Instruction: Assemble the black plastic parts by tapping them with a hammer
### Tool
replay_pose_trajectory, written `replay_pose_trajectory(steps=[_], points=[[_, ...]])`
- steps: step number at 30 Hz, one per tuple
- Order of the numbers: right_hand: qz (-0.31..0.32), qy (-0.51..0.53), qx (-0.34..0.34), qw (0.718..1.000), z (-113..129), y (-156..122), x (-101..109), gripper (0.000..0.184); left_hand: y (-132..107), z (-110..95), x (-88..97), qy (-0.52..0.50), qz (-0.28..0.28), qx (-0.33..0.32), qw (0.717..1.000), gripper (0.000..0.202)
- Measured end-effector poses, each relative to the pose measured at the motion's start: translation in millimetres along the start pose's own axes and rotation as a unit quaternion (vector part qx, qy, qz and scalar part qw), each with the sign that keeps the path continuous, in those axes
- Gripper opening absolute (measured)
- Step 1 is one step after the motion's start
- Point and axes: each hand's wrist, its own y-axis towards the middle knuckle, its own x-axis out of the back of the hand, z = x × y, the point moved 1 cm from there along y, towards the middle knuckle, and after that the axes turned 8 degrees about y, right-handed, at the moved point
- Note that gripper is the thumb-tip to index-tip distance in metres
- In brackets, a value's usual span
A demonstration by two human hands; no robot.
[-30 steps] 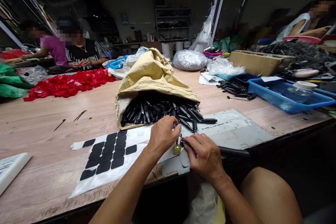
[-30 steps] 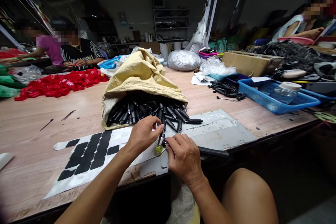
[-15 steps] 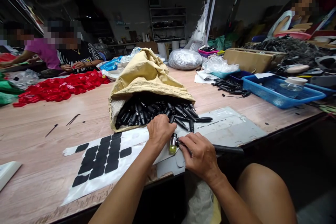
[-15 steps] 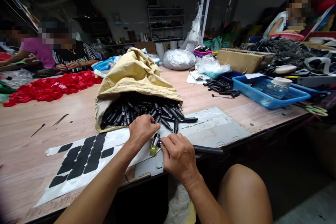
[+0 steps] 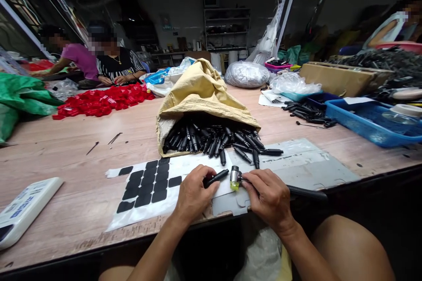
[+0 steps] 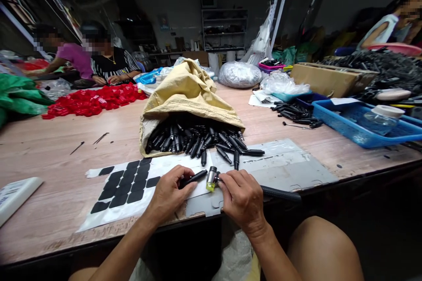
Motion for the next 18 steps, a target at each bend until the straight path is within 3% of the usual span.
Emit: replay_pose_trajectory(steps=[5, 12, 18], points=[[-0.038, 0.004, 0.020, 0.999, -4, -1, 2, 0.022, -1, -2, 0.2, -0.027, 0.010, -0.036, 0.999, 0.013], [-0.051, 0.088, -0.068, 0.992, 7, 20, 16, 0.025, 1, -1, 2.3, -0.035, 0.025, -0.035, 0.998, 0.015], [0.008, 0.119, -0.093, 0.988, 22, 21, 10, 0.021, 1, 0, 0.3, -0.029, 0.018, -0.046, 0.998, 0.016]])
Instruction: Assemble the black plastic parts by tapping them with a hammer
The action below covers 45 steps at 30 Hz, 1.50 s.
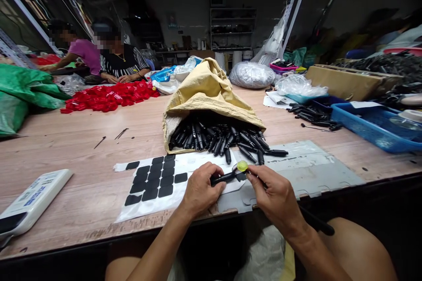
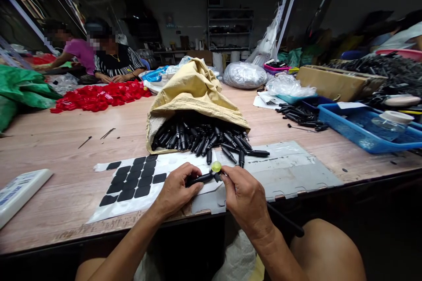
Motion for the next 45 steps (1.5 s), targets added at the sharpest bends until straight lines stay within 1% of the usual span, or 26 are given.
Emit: replay_pose_trajectory(steps=[2, 4, 6, 8, 10, 13, 18, 21, 25, 28, 31, 35, 39, 42, 44, 45], points=[[0.021, -0.002, -0.004, 1.000, 0, -3, -4, 0.021, 0, -1, -0.5, 0.008, -0.002, -0.004, 1.000, 0.015], [0.027, 0.004, -0.009, 1.000, 0, -4, -5, 0.021, 0, -1, -0.6, 0.018, -0.002, -0.008, 1.000, 0.013], [0.013, 0.009, -0.014, 1.000, 0, -3, -3, 0.020, 0, -2, -0.4, 0.024, 0.000, -0.011, 1.000, 0.011], [-0.014, 0.008, -0.016, 1.000, 0, -1, 2, 0.019, 0, -2, -0.1, 0.025, 0.004, -0.015, 1.000, 0.009], [-0.038, 0.005, -0.019, 0.999, -1, 1, 7, 0.018, 0, -2, 0.0, 0.023, 0.007, -0.017, 1.000, 0.011], [-0.052, 0.002, -0.032, 0.998, -4, 3, 12, 0.018, 1, 0, 0.2, 0.009, 0.012, -0.013, 1.000, 0.018], [-0.042, 0.028, -0.088, 0.995, -5, 1, 15, 0.020, 2, 0, 3.4, -0.036, 0.029, 0.005, 0.999, 0.029], [-0.049, 0.041, -0.128, 0.990, -5, 1, 16, 0.021, 3, 0, 5.1, -0.038, 0.036, 0.011, 0.999, 0.034], [-0.061, 0.050, -0.147, 0.986, -5, 1, 17, 0.022, 3, 0, 4.6, -0.033, 0.039, 0.010, 0.999, 0.033], [-0.059, 0.053, -0.147, 0.986, -6, 2, 16, 0.022, 3, 0, 3.4, -0.031, 0.036, 0.008, 0.999, 0.031], [-0.055, 0.048, -0.143, 0.987, -5, 3, 15, 0.021, 2, 0, 2.4, -0.023, 0.032, 0.008, 0.999, 0.023], [-0.043, 0.041, -0.115, 0.992, 1, 5, 12, 0.021, 2, 2, 1.7, -0.021, 0.036, 0.005, 0.999, 0.017], [-0.013, 0.024, -0.069, 0.997, 6, 1, 4, 0.021, 2, 2, 0.7, -0.025, 0.038, -0.001, 0.999, 0.017], [0.026, -0.001, -0.044, 0.999, 7, -2, -3, 0.022, 2, 2, 0.3, -0.026, 0.033, -0.010, 0.999, 0.016], [0.045, -0.014, -0.031, 0.998, 9, -1, -3, 0.022, 2, 1, 0.2, -0.023, 0.029, -0.015, 0.999, 0.015], [0.044, -0.017, -0.023, 0.999, 11, 2, -1, 0.022, 2, 1, 0.2, -0.020, 0.027, -0.016, 0.999, 0.015]])
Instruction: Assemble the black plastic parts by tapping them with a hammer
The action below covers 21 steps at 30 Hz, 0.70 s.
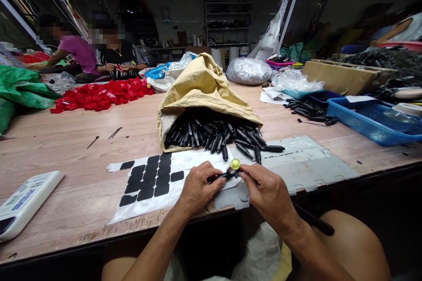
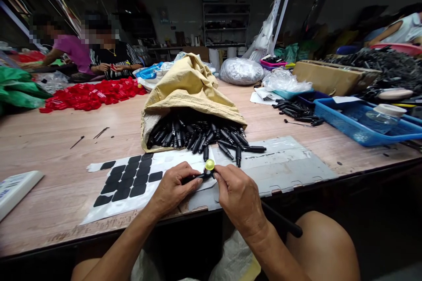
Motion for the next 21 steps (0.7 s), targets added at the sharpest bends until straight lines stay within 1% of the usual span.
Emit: replay_pose_trajectory(steps=[2, 5, 6, 7, 10, 11, 12, 16, 17, 19, 21], points=[[-0.035, 0.005, 0.027, 0.999, 8, 6, 8, 0.022, 0, 0, 0.0, 0.005, -0.001, -0.001, 1.000, 0.015], [-0.135, 0.018, 0.077, 0.988, 18, 10, 17, 0.025, 0, 1, -0.2, 0.008, -0.001, -0.004, 1.000, 0.016], [-0.144, 0.013, 0.086, 0.986, 19, 10, 17, 0.026, 0, 0, -0.3, 0.008, -0.001, -0.006, 1.000, 0.015], [-0.132, 0.002, 0.087, 0.987, 18, 8, 15, 0.027, 0, 0, -0.4, 0.009, -0.003, -0.008, 1.000, 0.015], [-0.018, -0.039, 0.048, 0.998, 10, 1, 6, 0.026, -1, -1, -0.8, 0.012, -0.006, -0.010, 1.000, 0.015], [0.002, -0.046, 0.035, 0.998, 7, -1, 5, 0.025, -1, -1, -0.9, 0.013, -0.006, -0.009, 1.000, 0.015], [0.002, -0.047, 0.026, 0.999, 5, 0, 5, 0.024, -1, -1, -0.9, 0.013, -0.005, -0.008, 1.000, 0.015], [-0.084, -0.015, 0.035, 0.996, 5, 8, 19, 0.020, -1, -1, -0.2, 0.015, -0.001, 0.001, 1.000, 0.015], [-0.098, -0.016, 0.037, 0.994, 5, 10, 23, 0.020, 0, -1, 0.4, 0.013, -0.002, 0.005, 1.000, 0.015], [-0.097, -0.040, 0.030, 0.994, 0, 10, 27, 0.020, 0, -2, 1.9, -0.002, 0.000, 0.013, 1.000, 0.017], [-0.068, -0.078, 0.017, 0.994, -10, 5, 26, 0.022, 0, -2, 3.9, -0.029, 0.004, 0.019, 0.999, 0.021]])
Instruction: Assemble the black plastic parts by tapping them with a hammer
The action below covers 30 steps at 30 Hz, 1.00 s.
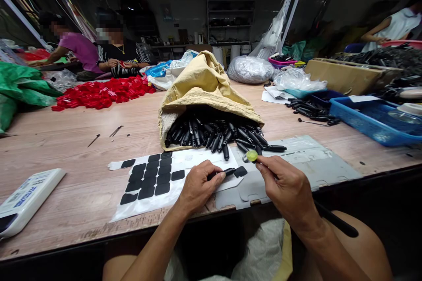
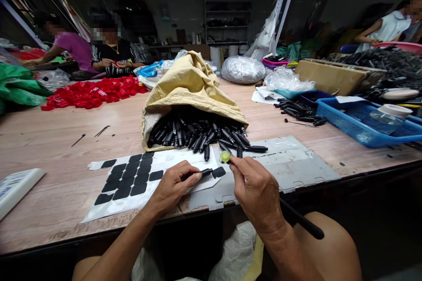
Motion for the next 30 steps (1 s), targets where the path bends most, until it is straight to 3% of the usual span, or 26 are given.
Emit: replay_pose_trajectory(steps=[5, 9, 12, 14, 18, 24, 30], points=[[0.078, -0.095, 0.025, 0.992, -28, -17, -13, 0.021, 0, -1, 3.9, -0.051, 0.005, 0.018, 0.999, 0.038], [0.080, -0.118, 0.031, 0.989, -26, -7, -12, 0.020, 0, -1, 3.6, -0.070, 0.012, 0.030, 0.997, 0.042], [0.089, -0.063, 0.038, 0.993, -10, 9, -11, 0.025, 0, 0, 2.6, -0.075, 0.018, 0.033, 0.996, 0.044], [0.130, -0.002, 0.050, 0.990, -1, 17, -16, 0.030, 0, 1, 2.1, -0.074, 0.023, 0.027, 0.997, 0.044], [0.206, 0.110, 0.045, 0.971, 5, 23, -31, 0.018, 0, 3, 1.7, -0.059, 0.026, 0.010, 0.998, 0.048], [0.195, 0.175, -0.028, 0.965, 0, 23, -32, 0.013, -3, 1, 3.5, -0.093, 0.042, 0.010, 0.995, 0.026], [0.227, 0.205, -0.033, 0.951, 3, 25, -31, 0.008, -3, 5, 3.8, -0.108, 0.047, 0.009, 0.993, 0.020]])
